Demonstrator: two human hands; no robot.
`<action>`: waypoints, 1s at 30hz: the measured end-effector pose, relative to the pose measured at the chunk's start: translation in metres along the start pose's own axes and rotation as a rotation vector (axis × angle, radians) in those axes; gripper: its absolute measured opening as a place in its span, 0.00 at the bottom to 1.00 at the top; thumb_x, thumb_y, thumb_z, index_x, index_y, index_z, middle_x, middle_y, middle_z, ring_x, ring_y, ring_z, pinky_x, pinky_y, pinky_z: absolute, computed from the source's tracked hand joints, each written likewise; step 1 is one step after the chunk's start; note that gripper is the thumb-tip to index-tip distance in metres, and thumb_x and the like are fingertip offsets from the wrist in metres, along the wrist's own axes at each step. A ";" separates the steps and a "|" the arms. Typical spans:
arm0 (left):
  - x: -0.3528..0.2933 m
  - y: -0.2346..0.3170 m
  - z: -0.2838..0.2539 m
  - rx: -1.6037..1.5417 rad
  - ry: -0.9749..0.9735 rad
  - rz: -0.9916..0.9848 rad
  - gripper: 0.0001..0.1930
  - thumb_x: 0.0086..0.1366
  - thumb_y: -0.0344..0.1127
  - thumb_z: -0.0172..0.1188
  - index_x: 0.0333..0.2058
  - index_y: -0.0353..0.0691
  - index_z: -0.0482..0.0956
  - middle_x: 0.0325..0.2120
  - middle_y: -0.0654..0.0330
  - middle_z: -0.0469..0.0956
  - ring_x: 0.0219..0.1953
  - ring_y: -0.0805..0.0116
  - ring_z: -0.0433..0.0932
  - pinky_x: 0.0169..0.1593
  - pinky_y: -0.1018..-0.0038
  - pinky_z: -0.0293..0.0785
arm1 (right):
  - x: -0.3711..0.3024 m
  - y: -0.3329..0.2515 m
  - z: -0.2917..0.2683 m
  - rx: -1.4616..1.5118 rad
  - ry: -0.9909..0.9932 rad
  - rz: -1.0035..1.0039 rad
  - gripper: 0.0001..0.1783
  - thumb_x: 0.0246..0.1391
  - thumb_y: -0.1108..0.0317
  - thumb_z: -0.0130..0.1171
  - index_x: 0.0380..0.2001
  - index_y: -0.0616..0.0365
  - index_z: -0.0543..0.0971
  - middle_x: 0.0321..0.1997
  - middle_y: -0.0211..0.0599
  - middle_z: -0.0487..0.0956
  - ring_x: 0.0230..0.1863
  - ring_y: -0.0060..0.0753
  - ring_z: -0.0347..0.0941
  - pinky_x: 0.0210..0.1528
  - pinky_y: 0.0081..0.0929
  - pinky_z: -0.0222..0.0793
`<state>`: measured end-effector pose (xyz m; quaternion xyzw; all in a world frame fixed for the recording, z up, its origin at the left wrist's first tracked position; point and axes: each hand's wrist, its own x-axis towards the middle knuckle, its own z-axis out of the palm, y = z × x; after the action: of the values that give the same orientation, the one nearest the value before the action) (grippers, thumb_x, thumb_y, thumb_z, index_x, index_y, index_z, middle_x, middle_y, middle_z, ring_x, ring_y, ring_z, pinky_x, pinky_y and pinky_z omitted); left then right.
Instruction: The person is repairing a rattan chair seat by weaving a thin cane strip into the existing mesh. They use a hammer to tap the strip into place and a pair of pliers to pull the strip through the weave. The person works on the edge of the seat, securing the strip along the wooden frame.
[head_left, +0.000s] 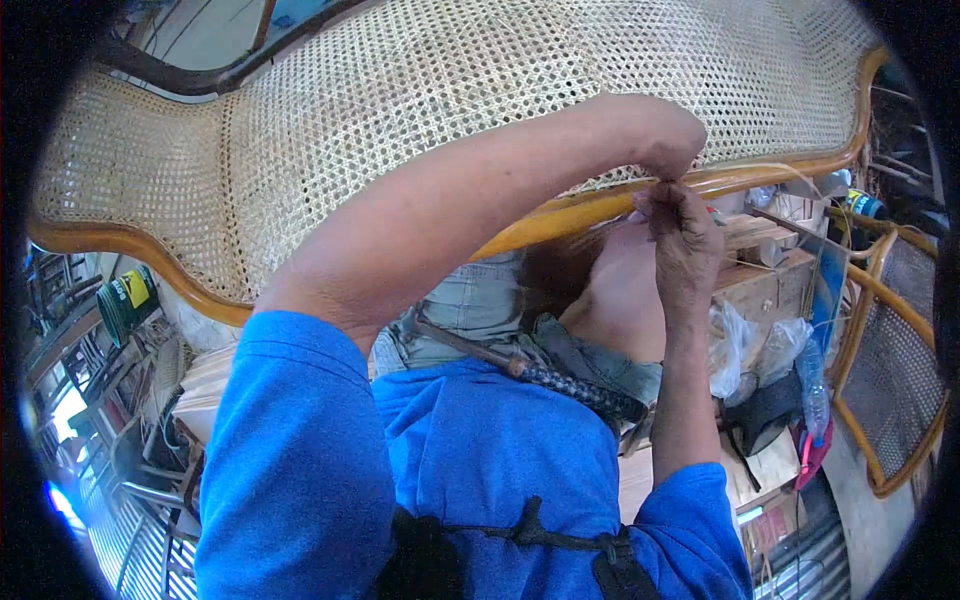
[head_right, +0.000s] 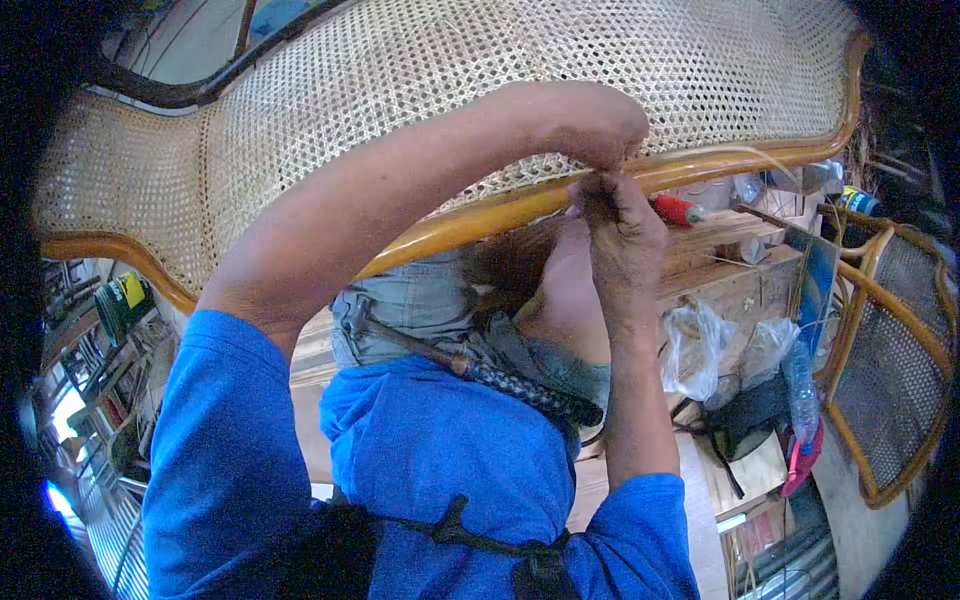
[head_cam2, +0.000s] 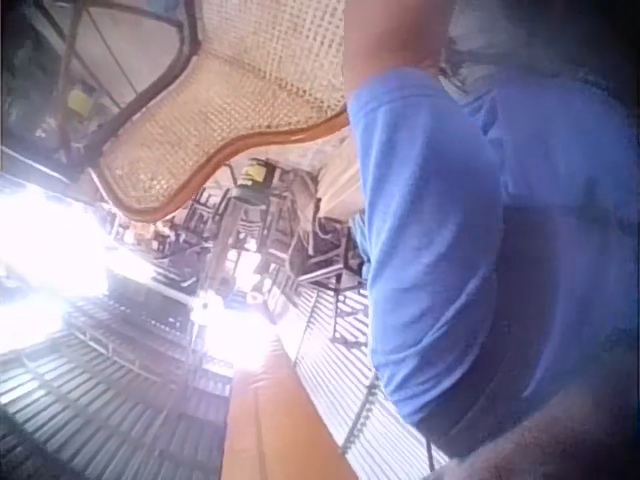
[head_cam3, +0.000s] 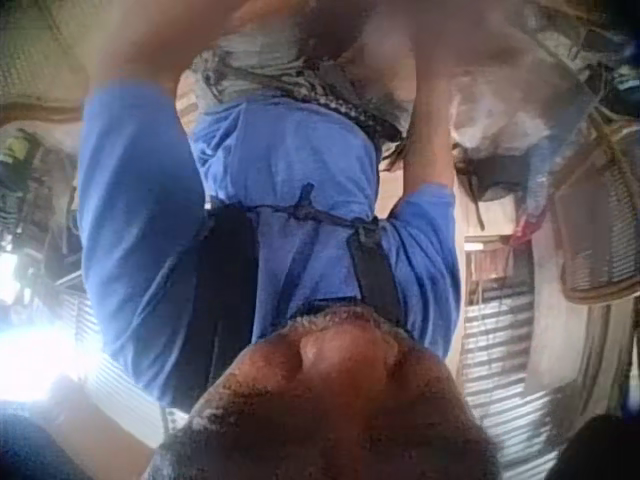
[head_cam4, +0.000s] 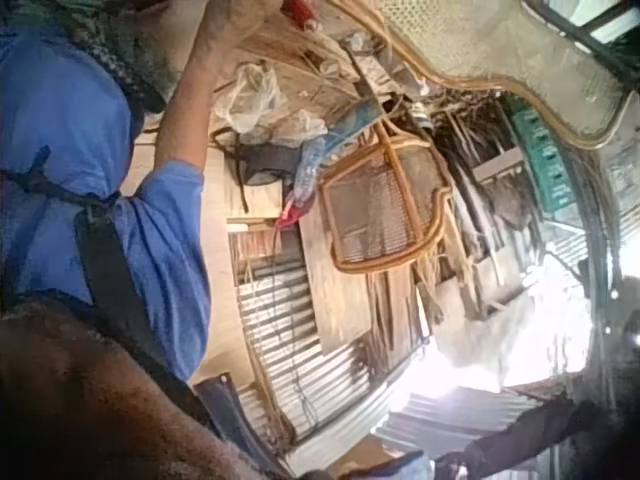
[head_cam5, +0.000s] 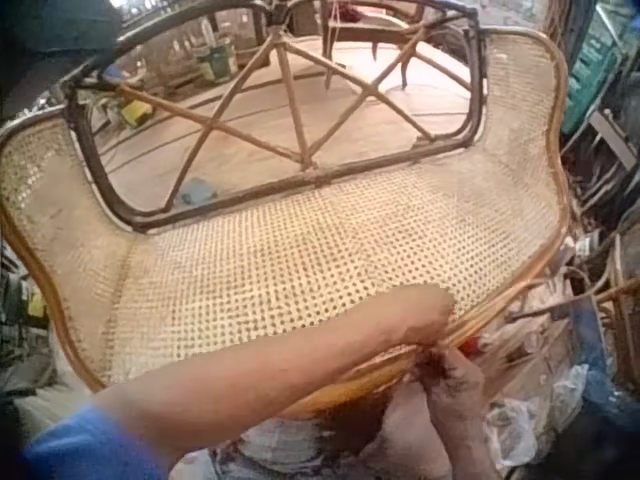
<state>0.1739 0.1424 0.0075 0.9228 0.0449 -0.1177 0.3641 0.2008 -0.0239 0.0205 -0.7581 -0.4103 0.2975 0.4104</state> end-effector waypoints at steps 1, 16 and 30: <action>0.000 -0.002 0.001 -0.005 0.039 0.002 0.12 0.43 0.35 0.56 0.26 0.34 0.80 0.20 0.46 0.76 0.23 0.50 0.75 0.28 0.60 0.70 | 0.001 0.002 0.002 -0.009 0.000 -0.003 0.06 0.52 0.78 0.56 0.34 0.61 0.76 0.27 0.29 0.77 0.25 0.17 0.69 0.28 0.16 0.65; -0.012 0.006 -0.019 0.120 0.027 -0.166 0.13 0.51 0.31 0.54 0.35 0.40 0.82 0.33 0.55 0.80 0.34 0.56 0.79 0.36 0.62 0.75 | 0.016 0.005 0.020 -0.142 -0.050 -0.040 0.05 0.51 0.78 0.56 0.33 0.59 0.76 0.25 0.23 0.74 0.24 0.15 0.65 0.27 0.16 0.63; -0.002 -0.004 -0.014 0.087 -0.038 -0.143 0.14 0.52 0.32 0.53 0.38 0.41 0.81 0.35 0.54 0.80 0.34 0.56 0.79 0.37 0.63 0.74 | 0.017 -0.004 0.019 -0.260 -0.103 -0.071 0.08 0.52 0.75 0.56 0.38 0.62 0.76 0.34 0.42 0.79 0.37 0.33 0.76 0.41 0.25 0.70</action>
<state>0.1735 0.1551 0.0154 0.9299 0.0986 -0.1627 0.3149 0.1923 -0.0007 0.0129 -0.7736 -0.4926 0.2656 0.2973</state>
